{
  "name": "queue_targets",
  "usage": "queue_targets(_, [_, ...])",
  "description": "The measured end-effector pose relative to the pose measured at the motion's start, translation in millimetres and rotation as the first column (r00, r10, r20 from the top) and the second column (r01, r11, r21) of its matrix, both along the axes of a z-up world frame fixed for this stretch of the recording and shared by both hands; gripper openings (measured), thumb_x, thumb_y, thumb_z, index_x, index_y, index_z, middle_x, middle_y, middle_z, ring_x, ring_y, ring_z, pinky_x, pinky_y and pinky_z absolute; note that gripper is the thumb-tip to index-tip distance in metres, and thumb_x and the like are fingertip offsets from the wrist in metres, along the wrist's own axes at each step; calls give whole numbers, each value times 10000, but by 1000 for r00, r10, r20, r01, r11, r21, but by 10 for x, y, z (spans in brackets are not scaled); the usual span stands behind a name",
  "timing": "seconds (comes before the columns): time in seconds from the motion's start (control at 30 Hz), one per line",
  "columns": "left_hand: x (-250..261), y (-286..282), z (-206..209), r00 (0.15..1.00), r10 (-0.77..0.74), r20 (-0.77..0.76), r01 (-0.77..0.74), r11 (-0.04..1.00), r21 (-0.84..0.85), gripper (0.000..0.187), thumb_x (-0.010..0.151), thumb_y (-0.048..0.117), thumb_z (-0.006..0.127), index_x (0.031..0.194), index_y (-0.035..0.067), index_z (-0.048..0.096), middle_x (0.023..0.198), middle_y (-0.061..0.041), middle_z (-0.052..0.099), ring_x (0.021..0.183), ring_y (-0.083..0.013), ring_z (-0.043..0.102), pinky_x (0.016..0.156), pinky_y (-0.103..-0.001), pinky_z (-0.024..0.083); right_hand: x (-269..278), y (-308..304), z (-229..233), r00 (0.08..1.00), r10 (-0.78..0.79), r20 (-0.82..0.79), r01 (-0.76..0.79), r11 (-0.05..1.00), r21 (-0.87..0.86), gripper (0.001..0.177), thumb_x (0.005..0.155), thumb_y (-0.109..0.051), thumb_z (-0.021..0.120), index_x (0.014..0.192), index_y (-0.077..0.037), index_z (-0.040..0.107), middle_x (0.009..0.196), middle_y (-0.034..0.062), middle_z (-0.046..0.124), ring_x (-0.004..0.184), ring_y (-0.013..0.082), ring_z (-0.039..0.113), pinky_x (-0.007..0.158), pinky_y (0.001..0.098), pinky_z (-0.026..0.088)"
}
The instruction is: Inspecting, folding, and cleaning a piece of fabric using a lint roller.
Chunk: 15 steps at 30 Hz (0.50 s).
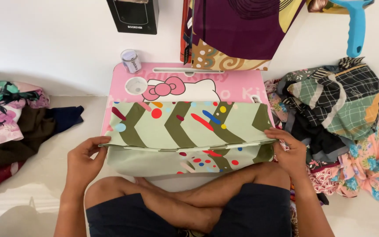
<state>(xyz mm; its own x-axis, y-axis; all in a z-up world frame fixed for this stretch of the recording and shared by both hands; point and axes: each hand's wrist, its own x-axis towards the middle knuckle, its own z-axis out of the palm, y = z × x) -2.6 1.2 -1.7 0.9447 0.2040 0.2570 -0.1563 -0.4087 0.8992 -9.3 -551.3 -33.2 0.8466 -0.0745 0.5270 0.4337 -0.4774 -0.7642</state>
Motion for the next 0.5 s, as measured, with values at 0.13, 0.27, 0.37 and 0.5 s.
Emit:
queue_targets(0.13, [-53, 49, -46, 998, -33, -49, 37, 996, 76, 204, 842, -107, 713, 990, 10, 790, 995, -182, 778, 961, -308, 754, 907, -392, 603, 2, -88, -181, 1000, 7, 6, -7, 999, -33, 329, 818, 195, 604, 951, -35, 799, 1046, 152, 784, 1112, 353, 717, 1056, 478, 511])
queue_targets(0.27, [-87, 81, -22, 995, -75, -63, 89, 963, 254, 263, 806, -72, 706, 990, 82, 813, 976, -128, 798, 975, -289, 757, 900, -372, 596, -10, -127, -244, 1000, -2, -8, 1, 990, -140, 357, 787, 180, 614, 939, -75, 812, 1051, 125, 793, 1116, 366, 714, 1043, 478, 512])
queue_targets(0.37, [-123, 129, 6, 991, -108, -81, 127, 946, 298, 340, 758, -92, 648, 1009, 73, 808, 986, -144, 799, 989, -314, 750, 932, -408, 580, -42, -97, -207, 999, -35, -13, 30, 965, -260, 348, 757, 153, 656, 919, -107, 822, 1036, 87, 801, 1102, 354, 720, 1022, 473, 524])
queue_targets(0.5, [-76, 178, -33, 987, -126, -99, 150, 942, 300, 365, 730, -82, 632, 1030, 43, 800, 982, -181, 791, 991, -350, 745, 960, -438, 571, -46, -102, -152, 999, -40, -10, 35, 958, -285, 342, 772, 154, 650, 934, -95, 819, 1033, 107, 797, 1088, 379, 717, 1013, 493, 532])
